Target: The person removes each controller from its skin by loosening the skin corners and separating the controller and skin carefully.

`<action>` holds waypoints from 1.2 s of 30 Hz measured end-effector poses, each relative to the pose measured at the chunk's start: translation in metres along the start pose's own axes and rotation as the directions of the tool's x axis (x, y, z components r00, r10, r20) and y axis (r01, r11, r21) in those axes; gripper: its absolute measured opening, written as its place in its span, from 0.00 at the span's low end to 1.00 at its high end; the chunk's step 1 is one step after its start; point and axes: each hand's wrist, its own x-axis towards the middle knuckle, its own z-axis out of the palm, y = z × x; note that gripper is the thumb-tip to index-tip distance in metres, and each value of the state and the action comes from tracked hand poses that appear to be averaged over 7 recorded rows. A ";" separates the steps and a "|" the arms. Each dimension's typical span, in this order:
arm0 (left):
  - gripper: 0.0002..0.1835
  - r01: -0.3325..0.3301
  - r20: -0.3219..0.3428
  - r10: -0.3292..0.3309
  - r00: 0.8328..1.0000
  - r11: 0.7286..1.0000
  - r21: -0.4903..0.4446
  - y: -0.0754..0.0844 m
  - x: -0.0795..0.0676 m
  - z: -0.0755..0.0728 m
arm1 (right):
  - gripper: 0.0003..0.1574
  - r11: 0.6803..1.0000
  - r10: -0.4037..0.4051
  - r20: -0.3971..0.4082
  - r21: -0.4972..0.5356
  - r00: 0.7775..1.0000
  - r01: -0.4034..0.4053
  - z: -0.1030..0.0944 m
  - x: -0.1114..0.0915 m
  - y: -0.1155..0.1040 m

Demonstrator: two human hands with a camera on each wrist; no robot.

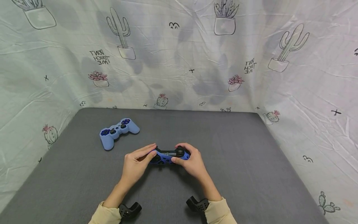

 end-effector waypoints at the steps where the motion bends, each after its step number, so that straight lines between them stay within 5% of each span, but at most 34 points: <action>1: 0.12 0.004 0.001 -0.004 1.000 1.000 -0.002 0.000 0.000 0.000 | 0.28 1.000 0.001 -0.001 0.003 1.000 -0.001 0.000 0.000 0.000; 13: 0.12 0.027 0.006 -0.027 1.000 1.000 -0.008 0.002 -0.001 -0.001 | 0.27 0.999 0.034 -0.026 -0.008 0.999 -0.034 0.004 -0.002 -0.004; 20: 0.11 0.031 -0.006 -0.031 0.999 0.999 -0.006 0.003 0.000 0.000 | 0.24 0.999 0.040 -0.036 -0.029 0.999 -0.041 0.003 -0.010 -0.041; 24: 0.11 0.027 -0.010 -0.027 1.000 1.000 -0.006 0.004 0.000 0.001 | 0.22 0.998 0.052 -0.024 -0.026 0.998 -0.053 0.001 -0.012 -0.044; 33: 0.11 0.060 -0.012 -0.060 0.998 0.998 -0.020 0.003 0.002 0.002 | 0.21 1.000 0.018 -0.009 0.014 1.000 -0.018 0.000 -0.005 -0.014; 36: 0.10 0.067 -0.020 -0.068 0.998 0.997 -0.027 -0.013 0.000 0.004 | 0.23 1.000 0.020 -0.027 -0.001 0.999 -0.020 0.002 -0.003 -0.002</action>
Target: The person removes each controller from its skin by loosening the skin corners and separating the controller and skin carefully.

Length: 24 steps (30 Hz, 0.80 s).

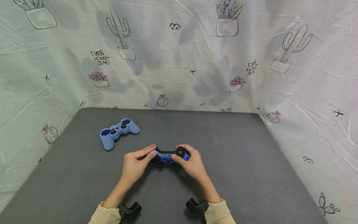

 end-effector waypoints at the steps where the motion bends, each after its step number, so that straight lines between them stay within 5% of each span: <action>1: 0.10 0.000 -0.002 0.000 1.000 1.000 0.003 -0.005 0.000 0.000 | 0.23 1.000 0.002 -0.007 -0.004 1.000 -0.002 0.000 0.000 0.001; 4: 0.09 -0.057 -0.017 0.058 0.998 0.997 0.050 -0.020 -0.001 -0.001 | 0.22 1.000 -0.007 -0.029 -0.024 1.000 0.006 0.002 0.000 0.001; 10: 0.08 -0.186 -0.031 0.194 0.980 0.968 0.167 -0.023 -0.001 -0.012 | 0.19 0.999 -0.027 -0.047 -0.038 0.999 0.026 0.005 -0.002 0.003; 16: 0.07 -0.043 0.050 0.037 0.998 0.990 0.135 -0.025 -0.001 -0.027 | 0.20 0.999 -0.021 -0.065 -0.033 0.998 0.018 0.006 -0.001 0.005; 24: 0.07 0.094 0.149 -0.109 0.983 0.990 0.102 -0.032 -0.001 -0.039 | 0.19 1.000 0.007 -0.064 -0.022 0.998 -0.009 0.005 -0.003 -0.002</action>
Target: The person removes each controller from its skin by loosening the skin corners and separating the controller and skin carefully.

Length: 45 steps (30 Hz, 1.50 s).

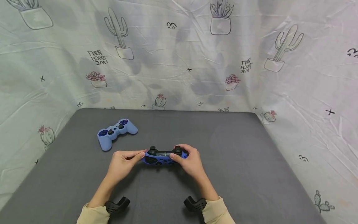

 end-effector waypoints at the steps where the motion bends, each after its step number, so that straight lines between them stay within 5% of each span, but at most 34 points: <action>1: 0.07 0.007 0.004 -0.007 1.000 1.000 0.009 -0.001 0.000 -0.001 | 0.18 1.000 0.000 0.003 0.001 1.000 0.000 -0.001 -0.001 -0.006; 6: 0.06 0.016 0.031 -0.017 0.999 0.999 0.039 -0.003 0.001 -0.001 | 0.17 1.000 0.028 0.026 0.013 0.999 -0.028 -0.007 -0.007 -0.030; 20: 0.05 0.076 0.025 -0.077 0.997 0.995 0.065 0.000 0.004 0.003 | 0.18 0.997 0.060 0.057 0.036 0.997 -0.062 -0.010 -0.004 -0.030; 32: 0.06 0.045 -0.043 -0.041 0.998 0.994 0.096 0.006 0.007 0.008 | 0.23 0.997 0.058 0.045 0.057 0.997 -0.060 -0.005 0.009 0.008; 40: 0.05 0.006 -0.047 0.000 0.999 0.994 0.113 0.005 0.007 0.008 | 0.20 0.997 0.047 0.054 0.066 0.997 -0.051 -0.008 0.005 -0.009; 45: 0.04 -0.058 -0.063 0.066 0.996 0.990 0.131 0.001 0.005 0.010 | 0.21 0.996 0.049 0.044 0.071 0.998 -0.052 -0.003 0.006 0.004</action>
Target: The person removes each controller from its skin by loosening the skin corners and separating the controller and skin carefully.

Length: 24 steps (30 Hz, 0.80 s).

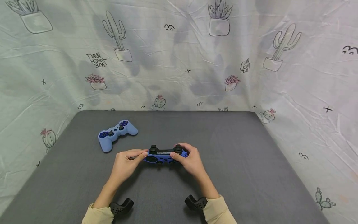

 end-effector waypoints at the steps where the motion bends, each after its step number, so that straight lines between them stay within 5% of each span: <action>1: 0.04 -0.003 -0.003 0.003 1.000 1.000 0.001 -0.001 0.000 0.000 | 0.22 1.000 0.003 -0.001 0.001 1.000 -0.003 0.001 0.001 0.006; 24: 0.03 -0.034 -0.014 0.034 0.999 0.999 0.000 -0.007 -0.003 0.003 | 0.26 1.000 -0.005 0.004 0.027 1.000 0.004 0.002 -0.001 0.012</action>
